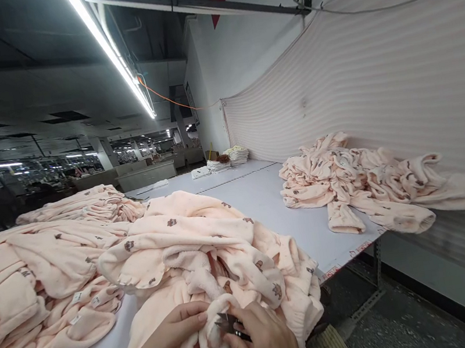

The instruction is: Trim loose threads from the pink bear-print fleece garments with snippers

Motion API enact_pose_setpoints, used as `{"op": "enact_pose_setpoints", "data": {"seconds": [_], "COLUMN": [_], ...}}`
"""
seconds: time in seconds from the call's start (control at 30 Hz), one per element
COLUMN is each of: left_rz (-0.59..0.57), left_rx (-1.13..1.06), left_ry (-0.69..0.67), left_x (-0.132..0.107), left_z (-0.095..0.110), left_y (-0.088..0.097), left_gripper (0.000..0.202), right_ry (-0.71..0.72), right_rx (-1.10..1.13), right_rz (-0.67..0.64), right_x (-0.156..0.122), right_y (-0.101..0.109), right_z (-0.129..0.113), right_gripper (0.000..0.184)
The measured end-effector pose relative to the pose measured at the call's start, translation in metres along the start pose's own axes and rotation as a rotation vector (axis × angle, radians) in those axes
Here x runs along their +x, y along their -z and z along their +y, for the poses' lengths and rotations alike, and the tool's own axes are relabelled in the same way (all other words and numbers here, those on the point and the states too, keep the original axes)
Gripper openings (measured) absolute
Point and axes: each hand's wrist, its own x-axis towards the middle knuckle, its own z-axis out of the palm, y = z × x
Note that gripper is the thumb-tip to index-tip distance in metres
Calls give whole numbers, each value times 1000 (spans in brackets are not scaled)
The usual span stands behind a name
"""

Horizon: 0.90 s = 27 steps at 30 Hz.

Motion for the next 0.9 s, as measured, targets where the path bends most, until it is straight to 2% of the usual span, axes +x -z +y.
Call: {"op": "enact_pose_setpoints", "data": {"seconds": [0.1,0.2,0.37,0.53,0.7,0.9], "left_rz": [8,17,17,27,62,103], "left_rx": [14,15,-9,-42,0,-4], "left_ry": [8,39,46,31,16,-13], "left_x": [0,0,0,3,5,6], "left_z": [1,4,5,1,-2,-5], "left_y": [-2,-5,-6,-1,1,2], "left_gripper": [19,18,15,14,16,17], "right_ry": [-12,-68,-28,-142,-140,-135], "right_rx": [-73,-30,-28,118,215,242], "right_rz": [11,19,52,97,175,92], "right_x": [-1,-1,-3,-8,-5,-4], "right_y": [0,-3,-7,-9,-16,-12], "right_z": [-1,-2,2,12,15,20], "right_gripper": [21,18,19,18,20,20]}}
